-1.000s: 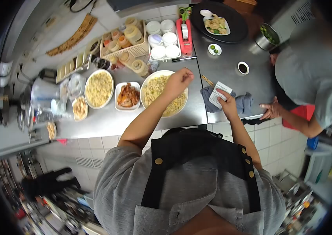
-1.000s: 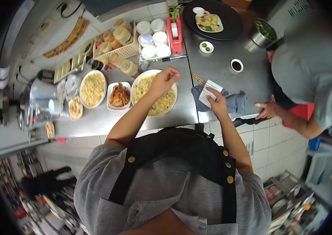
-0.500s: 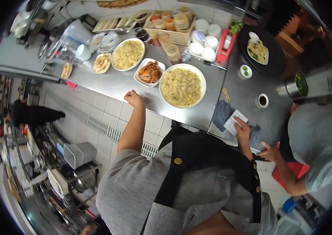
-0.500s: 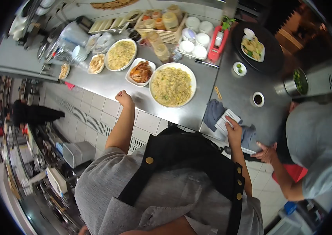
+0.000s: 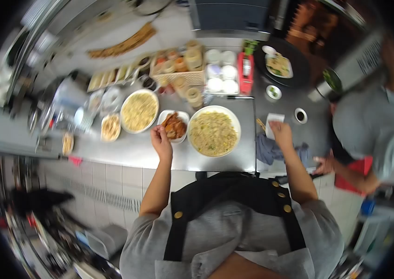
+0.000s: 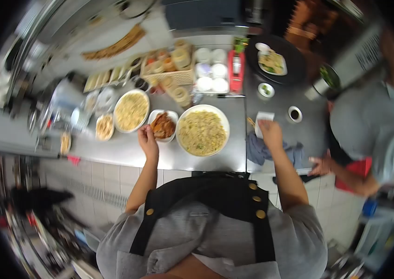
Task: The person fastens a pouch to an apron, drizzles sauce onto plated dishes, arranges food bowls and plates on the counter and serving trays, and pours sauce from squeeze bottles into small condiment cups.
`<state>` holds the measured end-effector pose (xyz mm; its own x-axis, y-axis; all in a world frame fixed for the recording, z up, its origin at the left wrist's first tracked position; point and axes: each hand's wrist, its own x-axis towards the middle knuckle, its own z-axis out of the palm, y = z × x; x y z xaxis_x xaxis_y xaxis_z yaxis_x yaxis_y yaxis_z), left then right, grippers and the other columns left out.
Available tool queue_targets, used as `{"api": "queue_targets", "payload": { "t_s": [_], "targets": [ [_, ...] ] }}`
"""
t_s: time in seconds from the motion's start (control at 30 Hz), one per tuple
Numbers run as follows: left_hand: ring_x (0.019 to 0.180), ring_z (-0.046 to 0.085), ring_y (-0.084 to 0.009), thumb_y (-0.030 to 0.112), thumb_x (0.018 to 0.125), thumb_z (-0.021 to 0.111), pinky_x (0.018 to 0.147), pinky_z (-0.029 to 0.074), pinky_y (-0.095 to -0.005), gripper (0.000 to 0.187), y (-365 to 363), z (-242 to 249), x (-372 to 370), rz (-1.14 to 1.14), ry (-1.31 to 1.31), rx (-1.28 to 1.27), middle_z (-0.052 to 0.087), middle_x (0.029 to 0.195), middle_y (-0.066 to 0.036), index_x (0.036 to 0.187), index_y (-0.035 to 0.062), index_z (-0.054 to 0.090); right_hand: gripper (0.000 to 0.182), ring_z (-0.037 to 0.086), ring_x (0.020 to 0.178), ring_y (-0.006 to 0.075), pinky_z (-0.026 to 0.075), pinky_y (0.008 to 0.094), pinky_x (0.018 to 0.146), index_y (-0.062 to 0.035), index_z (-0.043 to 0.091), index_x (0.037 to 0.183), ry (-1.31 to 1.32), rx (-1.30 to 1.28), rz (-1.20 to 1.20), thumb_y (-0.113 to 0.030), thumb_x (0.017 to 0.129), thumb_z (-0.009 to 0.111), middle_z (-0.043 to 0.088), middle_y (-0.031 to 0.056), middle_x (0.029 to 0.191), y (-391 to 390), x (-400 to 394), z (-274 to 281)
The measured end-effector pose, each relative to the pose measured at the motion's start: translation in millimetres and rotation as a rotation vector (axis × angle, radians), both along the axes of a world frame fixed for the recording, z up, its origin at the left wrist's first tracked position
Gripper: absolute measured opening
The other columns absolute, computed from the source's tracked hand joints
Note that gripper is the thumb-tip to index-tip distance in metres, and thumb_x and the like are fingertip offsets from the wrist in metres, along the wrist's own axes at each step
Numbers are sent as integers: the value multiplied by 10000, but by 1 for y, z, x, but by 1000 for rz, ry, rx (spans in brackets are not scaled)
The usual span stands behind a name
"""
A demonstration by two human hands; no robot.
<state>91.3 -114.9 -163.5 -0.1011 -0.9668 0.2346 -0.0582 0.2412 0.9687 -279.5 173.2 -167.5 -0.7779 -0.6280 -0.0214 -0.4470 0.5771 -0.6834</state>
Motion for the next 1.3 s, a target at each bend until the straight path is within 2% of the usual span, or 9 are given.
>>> {"api": "queue_targets", "payload": {
  "t_s": [0.2,0.33,0.43,0.53,0.67,0.83,1.03,1.2,1.3],
  "targets": [
    [733,481,-46,156,1017,540,641,405,-201,120,23,46,-38,-442,63,59,565,846,16,1056,42,549,357,672,926,395,523,464,811,-25,722,1016,239,-127,-377,-349,924,604,698,229,963,-42,-127,14],
    [696,493,-61,169,1013,541,618,420,-207,144,60,34,-41,-279,-7,160,565,828,-4,1088,47,551,381,652,1018,387,516,468,865,-35,711,1057,159,282,-404,-367,943,564,685,225,1065,-75,-202,43],
    [697,494,-65,162,1005,546,604,432,-212,141,88,25,-29,-114,-70,178,556,831,-10,1088,48,550,450,677,957,365,527,469,823,5,700,980,201,349,-387,-414,951,536,703,231,978,-104,-292,-40],
    [689,484,-61,164,1007,543,603,426,-204,131,118,23,-9,47,-137,217,544,818,-6,1079,56,553,392,693,913,303,539,473,760,-7,703,987,-135,284,-257,-362,937,545,709,166,1011,-126,-361,-96],
    [666,452,-49,166,1009,548,573,378,-192,105,143,24,14,201,-84,252,536,797,7,1045,68,557,344,683,934,335,555,442,788,-36,694,1063,-566,164,-300,-313,945,528,706,154,1023,-136,-363,-81],
    [668,456,-57,171,1010,544,574,379,-199,114,155,28,23,244,-129,257,535,794,2,1037,61,557,268,656,782,188,548,331,669,-83,664,1055,-804,99,-155,-292,954,532,701,66,956,-128,-362,-71],
    [692,477,-79,164,1012,532,628,417,-226,165,154,23,18,245,-166,307,549,835,-6,1104,34,573,292,656,709,145,569,279,588,-50,664,1022,-717,-184,-120,-304,924,556,701,72,877,-106,-366,-106],
    [675,512,-69,195,1004,540,612,420,-214,140,136,-1,36,387,-55,413,596,849,-5,1080,82,574,300,583,651,158,471,312,678,70,657,954,-271,-310,-20,-216,908,576,641,65,785,-77,-338,-70],
    [708,550,-86,237,998,546,627,435,-236,171,117,-10,42,455,-43,442,617,876,-14,1089,97,581,260,508,583,113,404,298,576,37,669,869,-440,-76,133,-209,902,589,591,13,693,-64,-256,8]
  ]
}}
